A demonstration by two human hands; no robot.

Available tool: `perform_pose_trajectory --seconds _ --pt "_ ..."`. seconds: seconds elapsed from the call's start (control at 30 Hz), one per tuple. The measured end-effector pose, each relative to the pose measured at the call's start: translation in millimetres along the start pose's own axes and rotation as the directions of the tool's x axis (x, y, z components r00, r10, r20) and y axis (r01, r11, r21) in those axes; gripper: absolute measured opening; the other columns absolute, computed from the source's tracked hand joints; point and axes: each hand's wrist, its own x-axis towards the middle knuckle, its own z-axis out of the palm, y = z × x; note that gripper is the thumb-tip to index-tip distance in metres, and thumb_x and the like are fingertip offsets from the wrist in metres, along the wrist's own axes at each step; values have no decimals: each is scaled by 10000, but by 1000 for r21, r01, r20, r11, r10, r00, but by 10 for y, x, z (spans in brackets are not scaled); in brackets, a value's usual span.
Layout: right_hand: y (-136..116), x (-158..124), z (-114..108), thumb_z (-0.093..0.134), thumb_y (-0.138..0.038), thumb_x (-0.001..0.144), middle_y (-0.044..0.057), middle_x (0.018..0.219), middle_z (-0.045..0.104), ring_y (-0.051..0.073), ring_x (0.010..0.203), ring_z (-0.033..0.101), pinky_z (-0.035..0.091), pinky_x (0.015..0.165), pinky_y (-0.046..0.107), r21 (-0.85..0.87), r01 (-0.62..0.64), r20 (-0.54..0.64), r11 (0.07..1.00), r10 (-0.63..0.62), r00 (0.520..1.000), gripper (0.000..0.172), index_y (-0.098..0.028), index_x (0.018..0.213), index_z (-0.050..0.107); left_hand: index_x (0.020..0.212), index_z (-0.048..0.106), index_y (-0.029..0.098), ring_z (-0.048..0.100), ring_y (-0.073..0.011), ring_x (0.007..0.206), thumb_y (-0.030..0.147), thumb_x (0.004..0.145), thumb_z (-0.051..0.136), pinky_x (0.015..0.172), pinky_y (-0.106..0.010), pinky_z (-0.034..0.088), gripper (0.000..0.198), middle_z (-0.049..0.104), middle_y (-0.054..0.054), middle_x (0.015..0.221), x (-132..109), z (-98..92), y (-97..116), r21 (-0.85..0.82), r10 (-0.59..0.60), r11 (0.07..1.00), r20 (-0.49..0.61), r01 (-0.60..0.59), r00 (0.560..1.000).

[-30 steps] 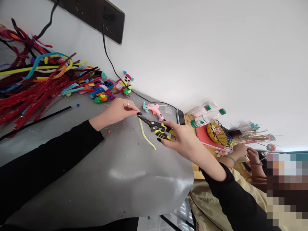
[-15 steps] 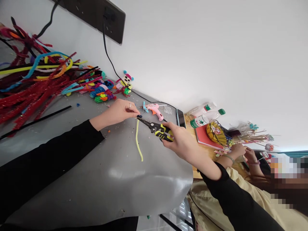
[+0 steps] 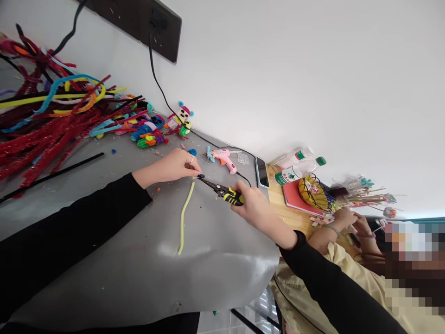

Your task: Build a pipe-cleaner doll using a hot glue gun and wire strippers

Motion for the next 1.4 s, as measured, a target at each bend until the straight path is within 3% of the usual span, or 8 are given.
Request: perform_pose_trajectory --seconds 0.2,0.3,0.5,0.67,0.93,1.13,1.3,1.4 --pt "117 48 109 645 -208 805 72 1065 780 226 873 707 475 768 306 -9 21 -8 1000 -21 1000 309 -219 1113 626 573 767 232 675 -198 648 259 682 732 651 -288 469 118 770 -24 631 46 -2 -55 -22 -60 998 -153 57 986" --pt "175 110 172 664 -257 816 103 1170 751 250 985 710 513 839 342 11 -16 -63 1000 16 998 401 -203 1208 603 648 800 209 616 -167 583 295 681 775 593 -282 446 96 749 -29 616 50 -40 -49 -203 -155 973 -236 108 959" --pt "258 263 415 672 -344 874 170 1331 634 336 1239 615 513 1057 504 -13 25 -222 1000 -27 975 492 -170 1327 593 701 807 176 612 -143 591 404 576 926 591 -273 498 286 738 -57 652 36 -88 4 -566 -307 813 -211 140 928" --pt "-104 443 381 517 -327 1016 153 1282 644 299 1234 601 476 1097 502 128 210 -475 969 -126 871 272 -214 1240 622 732 806 171 660 -165 687 447 565 966 692 -308 548 360 740 -55 696 41 -56 28 -598 -295 794 -229 105 928" --pt "-735 1169 408 508 -561 1013 19 858 650 171 806 612 523 794 312 650 398 -425 647 -125 896 345 -231 923 552 731 777 179 676 -188 707 614 525 968 710 -345 573 518 763 -68 769 39 -47 55 -685 -260 723 -381 -83 887" --pt "-702 1293 547 555 -599 980 10 856 634 167 804 633 556 810 323 757 436 -433 487 -125 892 366 -234 974 581 773 774 171 686 -216 762 640 650 891 709 -340 563 499 767 -90 819 26 -153 83 -471 -187 880 -468 -64 863" --pt "-578 1204 582 546 -354 999 5 834 630 149 731 600 516 739 300 660 475 -499 582 -133 857 160 -220 950 619 791 772 181 657 -195 784 530 846 734 659 -291 517 355 750 -84 886 8 -184 81 -38 52 996 -482 -80 875" --pt "-515 1210 617 504 -222 998 5 813 607 150 721 565 474 713 294 467 554 -621 689 -191 760 150 -219 916 630 799 749 187 647 -187 772 449 878 688 644 -279 507 280 742 -70 878 2 -171 69 61 103 994 -440 -85 892"
